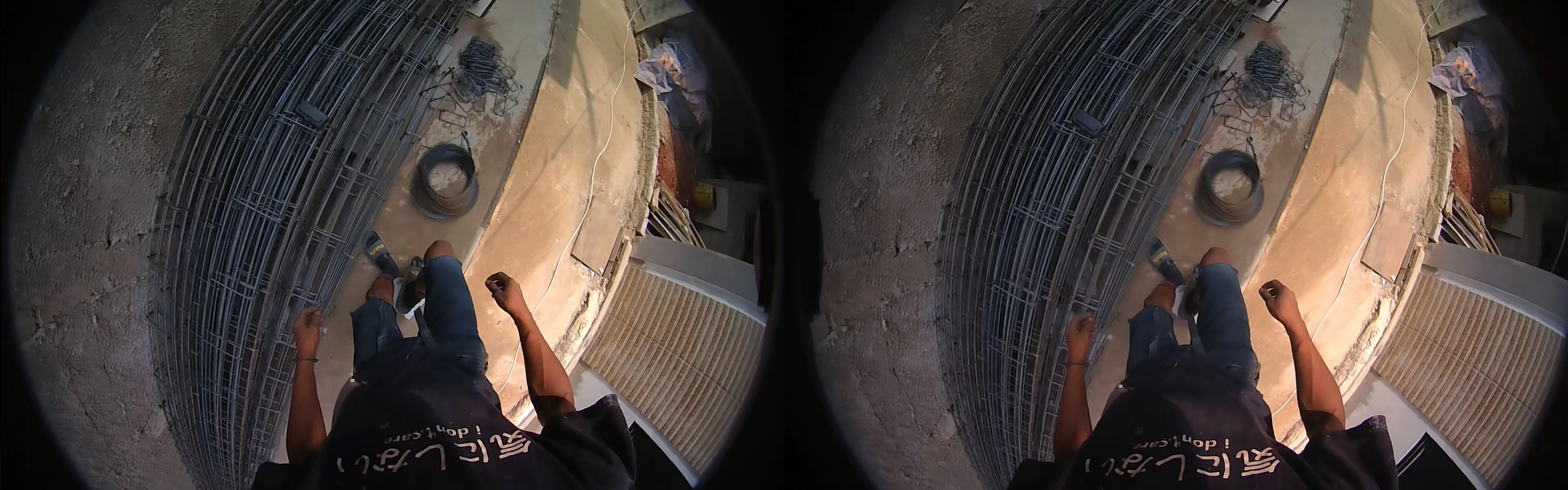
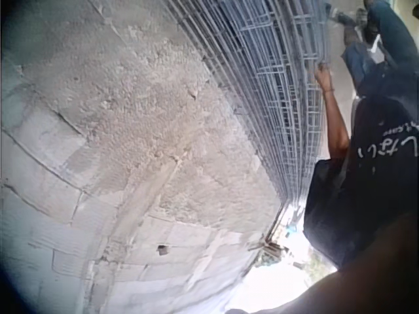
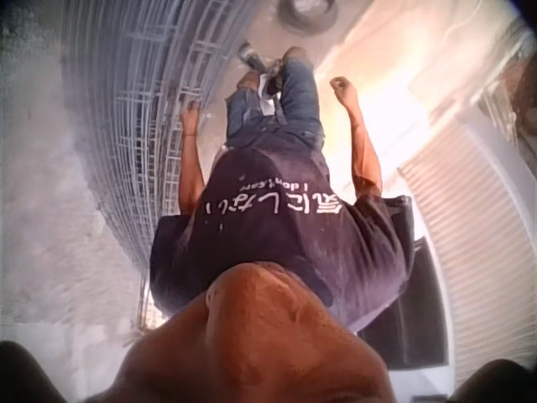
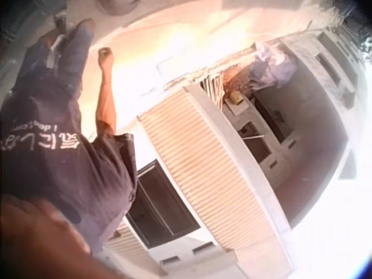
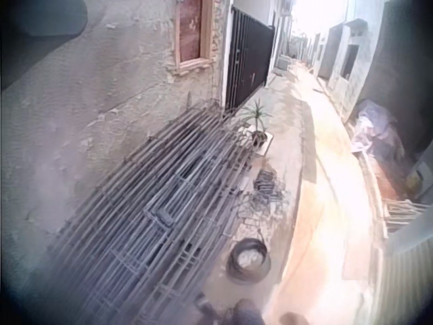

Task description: The person secures a rebar cage by hand-twisting wire ties around intersecting bars and then using pliers to tighten and cut the wire.

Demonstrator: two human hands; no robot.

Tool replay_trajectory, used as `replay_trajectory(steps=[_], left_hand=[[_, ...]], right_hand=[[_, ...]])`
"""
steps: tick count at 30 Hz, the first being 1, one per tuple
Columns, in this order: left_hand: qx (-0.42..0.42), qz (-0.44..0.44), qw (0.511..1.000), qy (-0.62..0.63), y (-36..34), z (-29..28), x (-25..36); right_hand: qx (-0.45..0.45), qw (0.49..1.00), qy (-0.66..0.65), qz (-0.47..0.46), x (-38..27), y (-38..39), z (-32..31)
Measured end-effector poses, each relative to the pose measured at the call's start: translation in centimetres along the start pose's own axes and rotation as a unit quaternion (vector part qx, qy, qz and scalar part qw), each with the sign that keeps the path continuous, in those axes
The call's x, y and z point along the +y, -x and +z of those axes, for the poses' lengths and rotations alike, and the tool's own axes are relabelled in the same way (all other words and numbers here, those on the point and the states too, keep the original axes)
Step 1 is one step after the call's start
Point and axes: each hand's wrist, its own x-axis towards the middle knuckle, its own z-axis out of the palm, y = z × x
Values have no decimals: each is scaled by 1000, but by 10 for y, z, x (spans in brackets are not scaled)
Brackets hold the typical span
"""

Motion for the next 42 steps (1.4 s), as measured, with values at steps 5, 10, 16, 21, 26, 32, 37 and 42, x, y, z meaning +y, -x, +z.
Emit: replay_trajectory(steps=[5,10,16,21,26,32,37,42], left_hand=[[12,47,994,-103,16,30,-28],[70,48,987,-137,-10,92,-21],[45,112,949,-291,-146,243,-122],[-166,-124,890,-406,-224,366,-320],[199,-484,842,-130,-232,393,-501],[224,-331,916,-31,-220,383,-549],[296,-302,906,24,-219,418,-533],[232,-369,899,51,-215,456,-505]], right_hand=[[-23,991,130,-31,24,-65,-5],[-139,958,249,14,70,-163,43],[-191,935,297,22,166,-330,163],[-230,929,283,70,248,-434,260],[-230,917,325,20,311,-496,327],[-246,961,123,2,345,-503,338],[-57,969,231,-67,290,-490,268],[13,964,265,31,181,-520,198]])
